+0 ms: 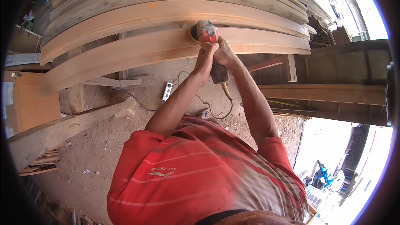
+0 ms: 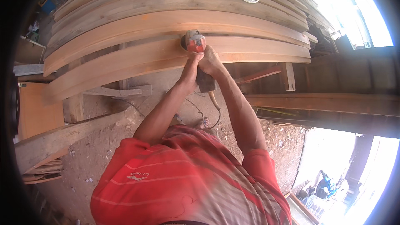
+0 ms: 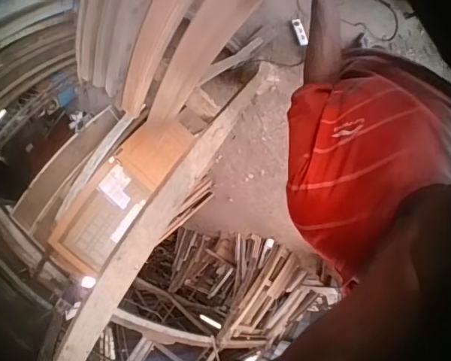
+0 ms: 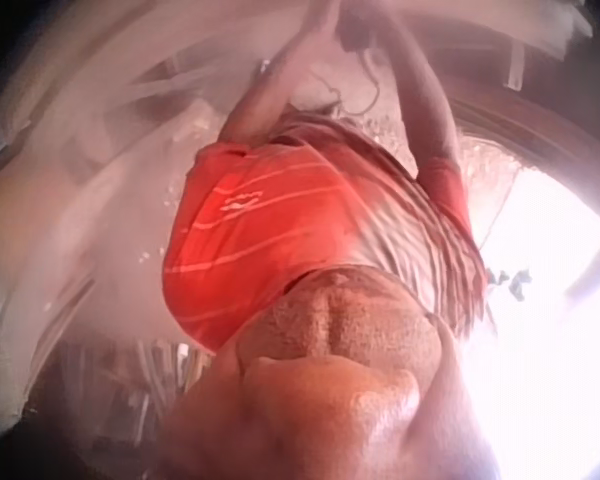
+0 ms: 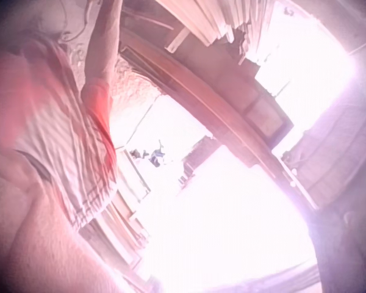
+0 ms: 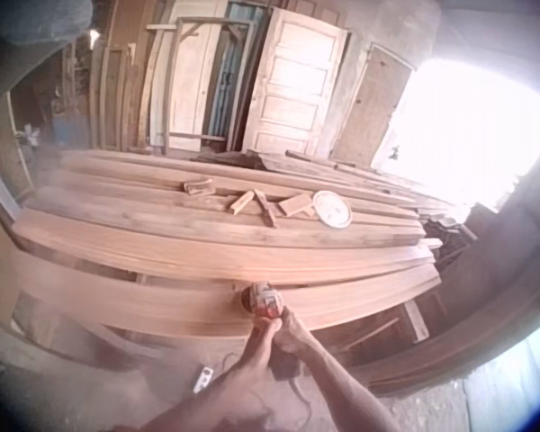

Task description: The person sands long wooden boards by hand using a piece of sandpaper and with an electric orbital sander, moving the boards between stacks.

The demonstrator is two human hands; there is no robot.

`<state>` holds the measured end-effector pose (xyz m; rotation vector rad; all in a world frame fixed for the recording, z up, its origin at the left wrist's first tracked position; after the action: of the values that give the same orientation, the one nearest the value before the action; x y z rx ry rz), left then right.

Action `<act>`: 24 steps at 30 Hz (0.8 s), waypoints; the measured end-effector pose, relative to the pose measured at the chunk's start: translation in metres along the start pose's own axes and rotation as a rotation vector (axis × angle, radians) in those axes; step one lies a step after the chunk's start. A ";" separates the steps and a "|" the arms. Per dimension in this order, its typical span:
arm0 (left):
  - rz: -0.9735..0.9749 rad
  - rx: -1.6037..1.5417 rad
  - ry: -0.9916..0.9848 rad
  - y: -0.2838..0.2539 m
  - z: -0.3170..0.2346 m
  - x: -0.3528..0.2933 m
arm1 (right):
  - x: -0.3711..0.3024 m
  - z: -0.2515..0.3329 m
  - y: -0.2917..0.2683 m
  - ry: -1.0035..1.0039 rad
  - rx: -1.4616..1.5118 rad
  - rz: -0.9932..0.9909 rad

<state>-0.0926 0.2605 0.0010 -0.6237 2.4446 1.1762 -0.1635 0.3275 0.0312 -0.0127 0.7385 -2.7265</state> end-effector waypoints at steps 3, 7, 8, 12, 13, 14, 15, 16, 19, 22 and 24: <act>0.157 0.027 -0.175 0.028 0.003 0.004 | 0.017 -0.020 -0.035 0.164 -0.005 -0.062; 0.150 0.322 -0.155 0.031 0.019 -0.021 | 0.039 -0.055 -0.109 0.322 -0.060 -0.146; 0.159 0.375 -0.138 0.014 0.024 -0.028 | 0.042 -0.061 -0.122 0.338 -0.082 -0.189; -0.032 0.302 -0.318 -0.118 0.041 -0.053 | 0.041 -0.069 -0.155 0.419 -0.035 -0.286; -0.157 0.245 -0.343 -0.160 0.046 -0.058 | 0.041 -0.074 -0.156 0.418 -0.022 -0.294; -0.279 0.188 -0.365 -0.199 0.048 -0.061 | 0.042 -0.079 -0.158 0.416 -0.010 -0.307; -0.380 0.138 -0.345 -0.233 0.045 -0.065 | 0.041 -0.074 -0.155 0.382 -0.059 -0.299; -0.484 0.087 -0.324 -0.259 0.040 -0.069 | 0.040 -0.066 -0.143 0.351 -0.108 -0.288; -0.591 -0.061 -0.220 -0.264 0.005 -0.068 | 0.034 -0.043 -0.098 0.269 -0.136 -0.207; -0.582 -0.138 -0.078 -0.230 -0.022 -0.040 | 0.027 -0.028 -0.051 0.131 -0.140 -0.097; -0.502 -0.212 -0.004 -0.211 -0.025 -0.018 | 0.013 0.000 -0.028 0.086 -0.054 -0.071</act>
<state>0.0310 0.1274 -0.1105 -1.2075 1.9949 1.2153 -0.1837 0.3464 0.0443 0.0672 0.8515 -2.7882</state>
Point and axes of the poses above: each hand's wrist, its own x-axis towards the middle knuckle, its own y-axis out of the palm, z = x × y, the point moved 3 cm from there along x, towards the middle knuckle, and after that the axes turned 15 degrees about -z, right-handed, at the moved point
